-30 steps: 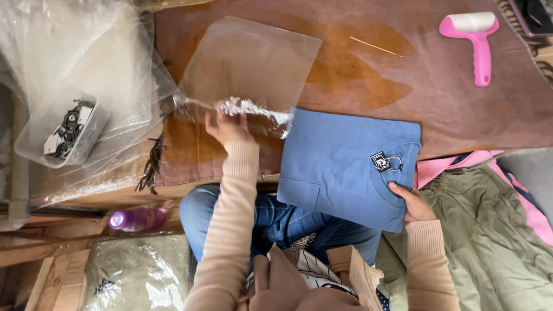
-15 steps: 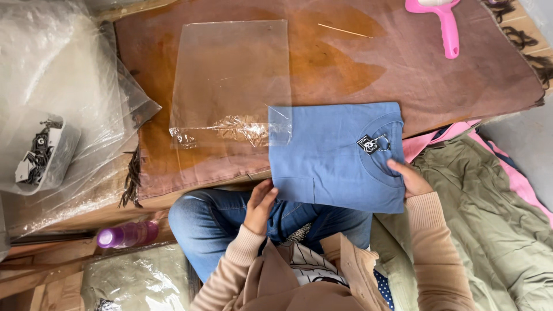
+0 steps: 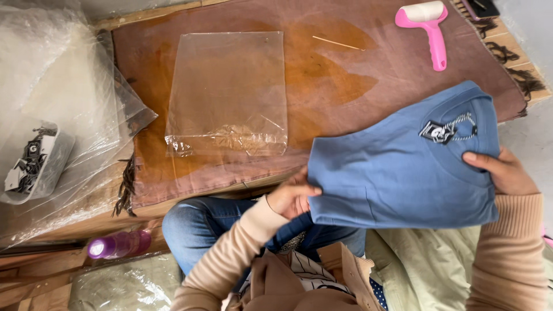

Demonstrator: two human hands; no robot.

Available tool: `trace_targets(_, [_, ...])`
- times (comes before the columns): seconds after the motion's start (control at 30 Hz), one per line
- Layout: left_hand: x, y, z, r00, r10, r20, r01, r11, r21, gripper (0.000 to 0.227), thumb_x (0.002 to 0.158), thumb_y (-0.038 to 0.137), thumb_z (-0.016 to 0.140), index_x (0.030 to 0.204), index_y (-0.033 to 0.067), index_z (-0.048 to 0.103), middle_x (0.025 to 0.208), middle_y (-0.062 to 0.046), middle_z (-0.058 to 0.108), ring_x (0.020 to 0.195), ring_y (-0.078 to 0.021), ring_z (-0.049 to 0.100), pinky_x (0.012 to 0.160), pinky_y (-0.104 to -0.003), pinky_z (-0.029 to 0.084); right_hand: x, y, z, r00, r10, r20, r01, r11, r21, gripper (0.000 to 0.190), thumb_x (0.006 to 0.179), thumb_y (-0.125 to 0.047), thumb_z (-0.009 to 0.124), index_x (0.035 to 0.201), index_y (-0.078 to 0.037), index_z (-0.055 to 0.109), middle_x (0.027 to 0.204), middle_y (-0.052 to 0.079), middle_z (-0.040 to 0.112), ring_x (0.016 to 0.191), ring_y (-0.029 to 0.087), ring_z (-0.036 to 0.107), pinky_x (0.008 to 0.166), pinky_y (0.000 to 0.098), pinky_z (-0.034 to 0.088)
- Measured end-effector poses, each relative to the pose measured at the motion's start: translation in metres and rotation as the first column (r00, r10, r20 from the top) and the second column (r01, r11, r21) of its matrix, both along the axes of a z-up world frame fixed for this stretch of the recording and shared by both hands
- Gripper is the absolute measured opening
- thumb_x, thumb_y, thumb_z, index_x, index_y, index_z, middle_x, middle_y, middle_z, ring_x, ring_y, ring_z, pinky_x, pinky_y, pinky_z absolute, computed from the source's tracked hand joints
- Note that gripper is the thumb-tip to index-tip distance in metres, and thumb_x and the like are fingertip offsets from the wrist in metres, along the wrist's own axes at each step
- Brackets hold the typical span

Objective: The person picks up a blue shirt, removes a plastic tag by hand, and folds the garment. Then the person takes a clear plastic bag and slides the folded shirt inside, smoothing the bag and sealing it by hand.

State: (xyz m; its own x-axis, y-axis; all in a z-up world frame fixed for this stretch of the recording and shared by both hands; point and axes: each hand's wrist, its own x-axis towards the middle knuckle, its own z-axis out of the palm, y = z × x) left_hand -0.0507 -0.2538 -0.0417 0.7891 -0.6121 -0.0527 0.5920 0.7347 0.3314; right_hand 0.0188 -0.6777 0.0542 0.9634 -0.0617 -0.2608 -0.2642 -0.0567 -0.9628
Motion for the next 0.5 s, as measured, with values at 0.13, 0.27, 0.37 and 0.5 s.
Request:
trace_targets(0.13, [0.048, 0.043, 0.051, 0.966, 0.073, 0.249, -0.087, 0.995, 0.048, 0.079, 0.087, -0.014, 0.068, 0.156, 0.0093, 0.036, 0.119, -0.018, 0.069, 0.078, -0.0204, 0.076, 0.072, -0.031, 0.068, 0.045, 0.032, 0.029, 0.996, 0.073, 0.060, -0.067, 0.994, -0.092, 0.044, 0.091, -0.012, 0.066, 0.134, -0.005, 0.063, 0.128, 0.008, 0.067, 0.113, 0.019, 0.065, 0.102, 0.0351, 0.054])
trace_targets(0.27, [0.065, 0.113, 0.110, 0.754, 0.118, 0.646, -0.427, 0.835, 0.346, 0.088, 0.087, -0.005, 0.068, 0.161, 0.0101, 0.023, 0.130, -0.004, 0.049, 0.098, -0.0090, 0.044, 0.083, -0.023, 0.039, 0.084, 0.106, 0.044, 0.975, 0.139, 0.172, -0.145, 0.989, 0.022, 0.045, 0.088, -0.012, 0.069, 0.132, -0.009, 0.064, 0.128, 0.003, 0.069, 0.114, 0.014, 0.067, 0.105, 0.0302, 0.057])
trace_targets(0.37, [0.057, 0.156, 0.107, 0.732, 0.079, 0.676, -0.501, 0.736, 0.456, 0.098, 0.089, -0.005, 0.066, 0.166, 0.0165, 0.009, 0.132, -0.005, 0.048, 0.098, -0.0111, 0.042, 0.082, -0.025, 0.038, 0.108, 0.153, 0.016, 0.968, 0.206, 0.145, -0.222, 0.969, 0.105, 0.047, 0.085, -0.013, 0.071, 0.131, -0.009, 0.065, 0.125, 0.005, 0.070, 0.109, 0.015, 0.069, 0.102, 0.0319, 0.058])
trace_targets(0.5, [0.054, 0.194, 0.013, 0.900, 0.273, 0.339, -0.429, 0.689, 0.584, 0.115, 0.085, -0.019, 0.065, 0.165, 0.0355, 0.002, 0.132, -0.019, 0.059, 0.069, -0.0263, 0.077, 0.059, -0.035, 0.069, 0.118, 0.208, -0.058, 0.955, 0.298, 0.007, -0.293, 0.935, 0.198, 0.039, 0.084, -0.012, 0.081, 0.121, -0.006, 0.071, 0.104, 0.010, 0.074, 0.091, 0.020, 0.073, 0.080, 0.0406, 0.062])
